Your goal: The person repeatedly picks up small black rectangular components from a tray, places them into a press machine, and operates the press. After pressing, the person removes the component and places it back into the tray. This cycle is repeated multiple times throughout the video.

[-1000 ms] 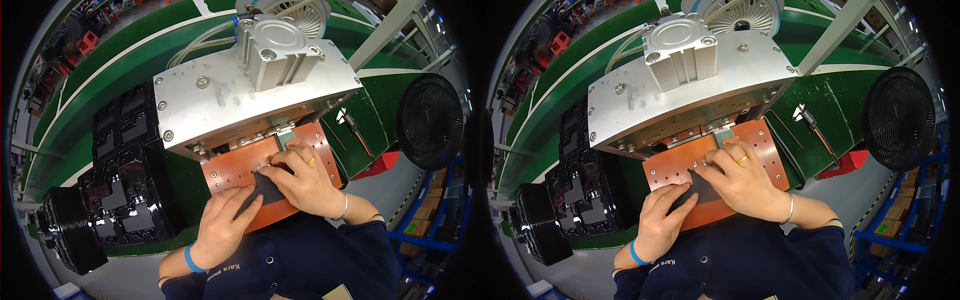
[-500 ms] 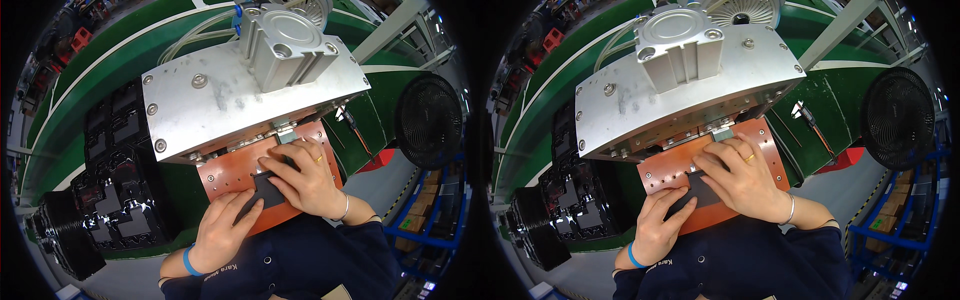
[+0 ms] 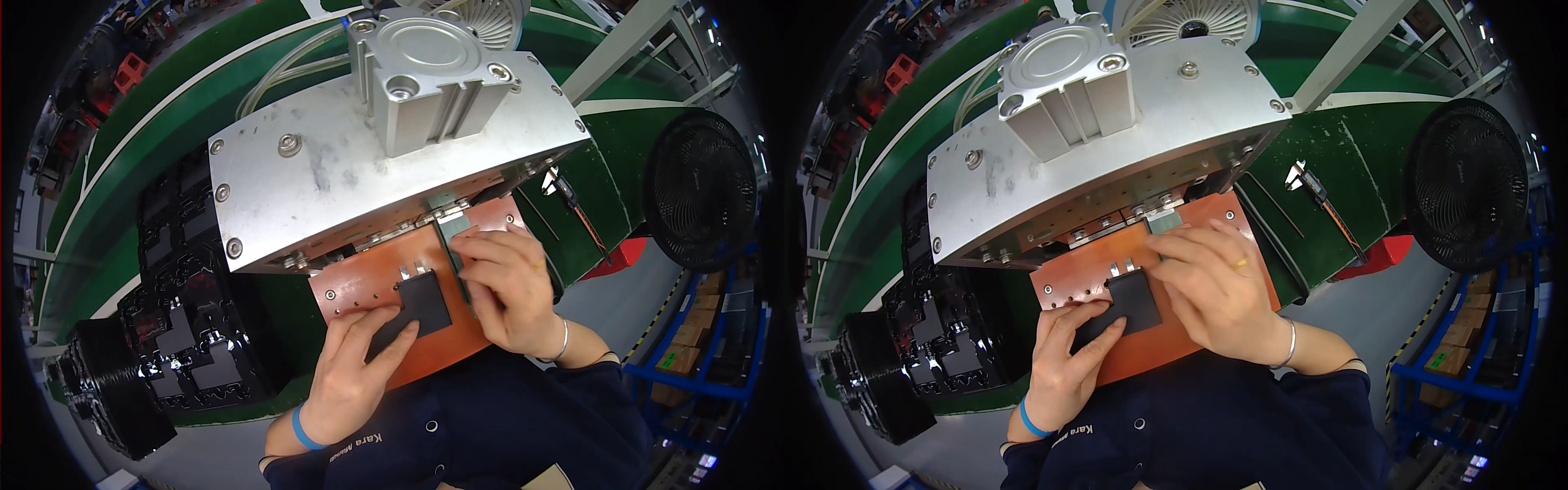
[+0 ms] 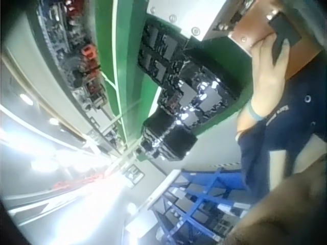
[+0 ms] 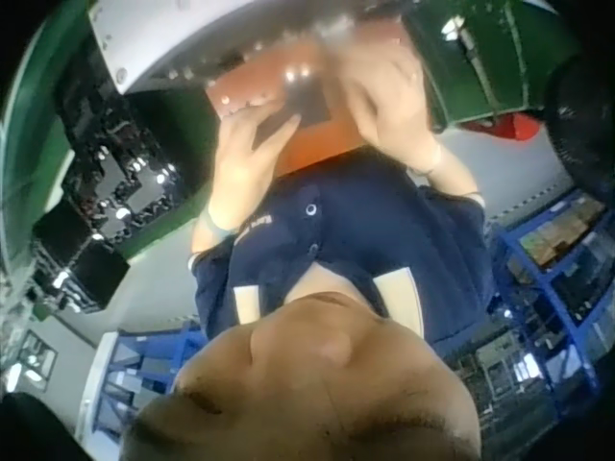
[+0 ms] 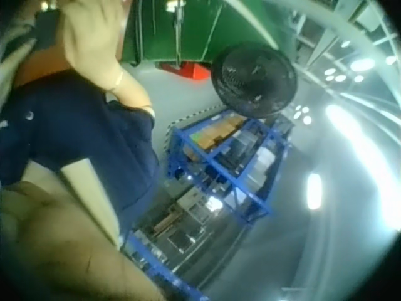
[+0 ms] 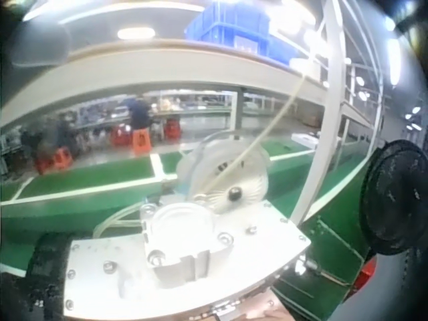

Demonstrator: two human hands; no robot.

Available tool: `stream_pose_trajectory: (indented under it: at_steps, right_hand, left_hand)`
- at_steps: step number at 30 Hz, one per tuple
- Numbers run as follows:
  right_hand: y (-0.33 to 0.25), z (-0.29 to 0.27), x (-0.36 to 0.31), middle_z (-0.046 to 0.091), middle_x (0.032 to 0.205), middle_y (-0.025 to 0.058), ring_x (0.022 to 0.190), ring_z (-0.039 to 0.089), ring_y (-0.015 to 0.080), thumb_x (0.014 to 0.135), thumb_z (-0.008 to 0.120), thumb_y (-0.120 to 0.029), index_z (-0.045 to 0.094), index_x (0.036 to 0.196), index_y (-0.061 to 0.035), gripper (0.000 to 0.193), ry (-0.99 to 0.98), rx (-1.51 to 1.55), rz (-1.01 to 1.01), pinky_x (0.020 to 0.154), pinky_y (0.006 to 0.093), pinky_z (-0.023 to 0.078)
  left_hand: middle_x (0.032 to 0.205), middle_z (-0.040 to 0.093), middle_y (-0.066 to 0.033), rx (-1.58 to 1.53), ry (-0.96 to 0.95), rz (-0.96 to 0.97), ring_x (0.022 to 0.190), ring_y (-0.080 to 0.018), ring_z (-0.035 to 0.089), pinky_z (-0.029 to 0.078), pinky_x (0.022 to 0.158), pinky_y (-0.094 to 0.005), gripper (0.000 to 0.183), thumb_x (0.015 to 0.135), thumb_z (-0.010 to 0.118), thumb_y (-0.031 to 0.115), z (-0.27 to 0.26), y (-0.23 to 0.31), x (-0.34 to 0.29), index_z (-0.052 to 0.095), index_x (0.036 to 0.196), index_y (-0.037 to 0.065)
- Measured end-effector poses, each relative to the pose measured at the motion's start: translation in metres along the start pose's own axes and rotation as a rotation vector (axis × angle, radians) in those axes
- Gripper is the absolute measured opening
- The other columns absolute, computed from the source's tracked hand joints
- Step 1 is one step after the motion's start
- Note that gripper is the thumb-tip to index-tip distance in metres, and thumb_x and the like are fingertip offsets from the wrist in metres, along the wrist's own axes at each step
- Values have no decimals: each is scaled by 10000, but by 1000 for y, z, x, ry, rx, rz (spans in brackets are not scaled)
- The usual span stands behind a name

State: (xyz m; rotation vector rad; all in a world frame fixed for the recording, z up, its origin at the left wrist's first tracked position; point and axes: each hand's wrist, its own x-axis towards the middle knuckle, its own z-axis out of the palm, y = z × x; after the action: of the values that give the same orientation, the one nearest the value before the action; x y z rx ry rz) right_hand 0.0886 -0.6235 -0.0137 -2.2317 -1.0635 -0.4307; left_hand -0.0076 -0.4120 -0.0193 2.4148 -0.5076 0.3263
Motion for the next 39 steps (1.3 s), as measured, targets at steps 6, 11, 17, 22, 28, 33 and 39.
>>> stream_pose_trajectory:
  at_steps: [6, 11, 17, 22, 28, 33, 39]
  right_hand:
    - [9, -13, -12, 625, 1175, 125, 1069, 575, 311, 714, 793, -127, 651, 970, -38, 306, -109, 140, 52, 877, 385, 471]
    - [13, -14, -15, 589, 1238, 128, 1111, 547, 303, 731, 787, -163, 676, 1017, -56, 325, -199, 212, 61, 894, 385, 469]
    - [14, -13, -19, 562, 1309, 104, 1171, 502, 300, 780, 756, -214, 674, 1115, -79, 370, -248, 224, 45, 929, 394, 460]
    - [14, -13, -19, 551, 1334, 97, 1202, 480, 295, 789, 754, -235, 667, 1161, -89, 409, -276, 224, 47, 956, 399, 448]
    - [13, -13, -19, 544, 1353, 74, 1219, 471, 292, 791, 757, -253, 663, 1178, -94, 429, -314, 197, 41, 960, 406, 445]
    - [11, -15, -17, 530, 1394, 40, 1272, 453, 275, 799, 756, -296, 661, 1192, -99, 450, -367, 123, 5, 973, 430, 434]
    - [11, -16, -18, 536, 1403, 17, 1309, 441, 251, 811, 747, -334, 657, 1218, -106, 474, -388, 96, 2, 984, 444, 422]
  left_hand:
    - [1156, 598, -156, 16, 22, -27, 1000, -312, 552, 506, 834, -372, 449, 652, 688, -35, 3, -6, 17, 709, 1095, 38]
    - [1174, 598, -145, 22, 32, -40, 1009, -311, 551, 507, 836, -368, 456, 661, 696, -47, 7, -10, 26, 710, 1108, 44]
    - [1203, 595, -143, 41, 11, -53, 1029, -311, 545, 500, 863, -376, 496, 658, 678, -66, 5, -12, 34, 710, 1136, 62]
    - [1215, 593, -144, 23, -3, -59, 1036, -311, 543, 498, 868, -380, 515, 649, 670, -73, 4, -13, 34, 711, 1143, 66]
    - [1198, 605, -136, 16, 15, -61, 1019, -307, 550, 504, 853, -373, 504, 657, 678, -60, 6, -14, 34, 714, 1142, 71]
    - [1137, 628, -112, 32, 13, -110, 1026, -297, 559, 485, 862, -376, 401, 679, 736, -22, 5, -10, 36, 751, 1063, 92]
    - [1117, 636, -100, 33, 22, -114, 1025, -288, 563, 479, 870, -388, 377, 687, 758, -14, 7, -11, 35, 762, 1042, 112]
